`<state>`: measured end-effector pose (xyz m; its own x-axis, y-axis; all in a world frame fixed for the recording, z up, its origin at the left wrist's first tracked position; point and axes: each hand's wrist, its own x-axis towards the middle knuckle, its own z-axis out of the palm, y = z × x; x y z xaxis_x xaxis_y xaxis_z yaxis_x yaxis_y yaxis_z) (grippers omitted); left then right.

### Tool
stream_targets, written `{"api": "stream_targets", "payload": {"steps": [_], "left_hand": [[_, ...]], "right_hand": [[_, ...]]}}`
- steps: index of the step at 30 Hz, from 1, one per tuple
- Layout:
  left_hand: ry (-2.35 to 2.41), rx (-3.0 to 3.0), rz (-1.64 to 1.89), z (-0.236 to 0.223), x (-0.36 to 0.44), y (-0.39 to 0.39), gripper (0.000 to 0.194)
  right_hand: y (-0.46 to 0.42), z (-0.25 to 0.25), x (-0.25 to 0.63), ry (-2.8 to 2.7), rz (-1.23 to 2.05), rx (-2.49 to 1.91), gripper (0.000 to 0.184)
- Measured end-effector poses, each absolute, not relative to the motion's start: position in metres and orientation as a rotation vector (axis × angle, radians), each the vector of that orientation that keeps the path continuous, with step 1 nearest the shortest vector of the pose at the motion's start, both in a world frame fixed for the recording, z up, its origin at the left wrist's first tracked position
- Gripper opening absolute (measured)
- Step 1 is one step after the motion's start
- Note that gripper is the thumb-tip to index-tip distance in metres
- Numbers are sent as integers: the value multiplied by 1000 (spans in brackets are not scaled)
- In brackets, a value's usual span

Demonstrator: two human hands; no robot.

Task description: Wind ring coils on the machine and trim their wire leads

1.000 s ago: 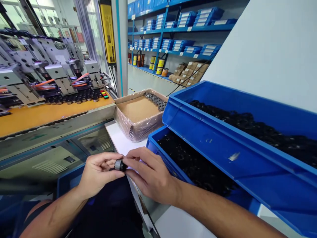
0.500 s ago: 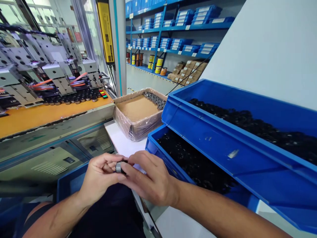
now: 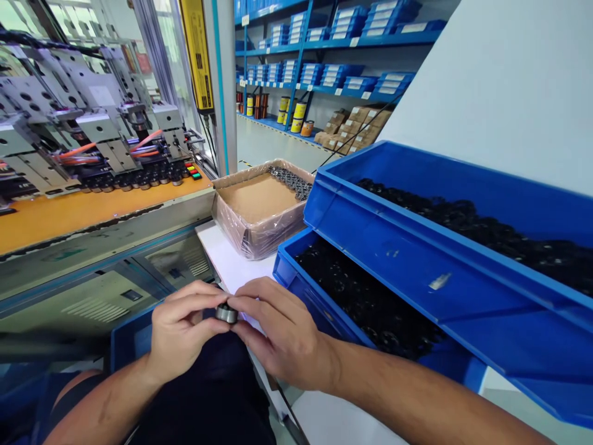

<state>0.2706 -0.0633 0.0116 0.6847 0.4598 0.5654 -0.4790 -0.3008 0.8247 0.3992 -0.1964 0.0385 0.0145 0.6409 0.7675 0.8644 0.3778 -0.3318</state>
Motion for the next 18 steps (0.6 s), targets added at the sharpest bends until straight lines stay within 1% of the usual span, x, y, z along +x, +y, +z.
{"api": "stream_targets", "payload": {"steps": [2,5,10,12,16,18], "left_hand": [[15,1395,756,6,275,-69,34],[44,1103,572,-1,282,-72,36],[74,935,382,-4,286,-70,39],[65,1046,432,-4,284,-66,37],[-30,1526,730,-1,279,-53,26],[-57,1702,826,1,278,-51,24]], "right_hand": [[-194,38,400,-1712,-380,-1333,24],[-190,35,403,-1742,-445,-1298,24],[-186,34,408,-1702,-396,-1271,26],[-186,34,409,-1677,-378,-1258,25],[-189,35,409,-1669,-395,-1284,21],[-190,35,407,-1676,-356,-1309,18]]}}
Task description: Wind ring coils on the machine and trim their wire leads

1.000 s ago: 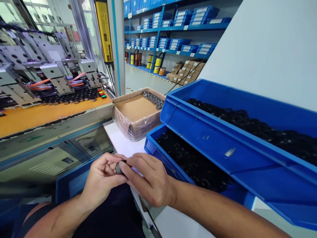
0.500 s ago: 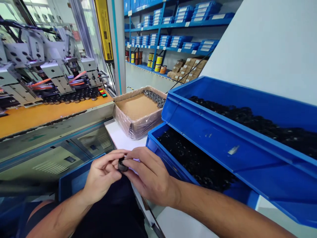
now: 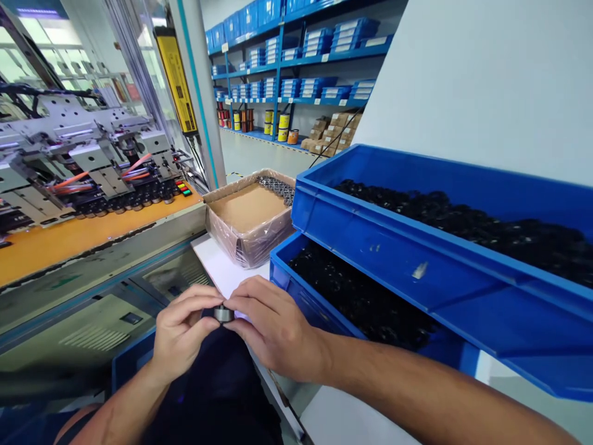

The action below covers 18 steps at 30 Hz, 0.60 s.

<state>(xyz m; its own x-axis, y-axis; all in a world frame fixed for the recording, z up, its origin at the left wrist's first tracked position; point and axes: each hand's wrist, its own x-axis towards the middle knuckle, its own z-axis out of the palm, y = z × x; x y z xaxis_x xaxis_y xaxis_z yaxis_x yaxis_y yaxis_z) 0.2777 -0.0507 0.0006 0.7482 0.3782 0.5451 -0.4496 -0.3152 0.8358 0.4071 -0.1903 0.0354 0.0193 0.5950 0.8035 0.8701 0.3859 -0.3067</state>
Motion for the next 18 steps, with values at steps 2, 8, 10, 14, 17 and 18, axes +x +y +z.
{"api": "stream_targets", "payload": {"steps": [2,8,10,14,17,18], "left_hand": [[-52,1792,883,0,277,-53,22],[63,2108,1010,4,275,-29,15],[327,2361,1100,18,266,13,17],[967,2513,1124,57,237,127,18],[1184,2529,981,75,230,198,14],[1230,2532,936,78,231,213,13]], "right_hand": [[-191,34,405,-1676,-301,-1327,15],[-188,24,421,-1783,-378,-1504,25],[-191,20,444,-1825,-542,-1544,31],[-205,9,519,-1830,-808,-1621,25],[-216,-3,578,-1958,-811,-1620,12],[-219,-8,592,-2047,-782,-1567,10]]}}
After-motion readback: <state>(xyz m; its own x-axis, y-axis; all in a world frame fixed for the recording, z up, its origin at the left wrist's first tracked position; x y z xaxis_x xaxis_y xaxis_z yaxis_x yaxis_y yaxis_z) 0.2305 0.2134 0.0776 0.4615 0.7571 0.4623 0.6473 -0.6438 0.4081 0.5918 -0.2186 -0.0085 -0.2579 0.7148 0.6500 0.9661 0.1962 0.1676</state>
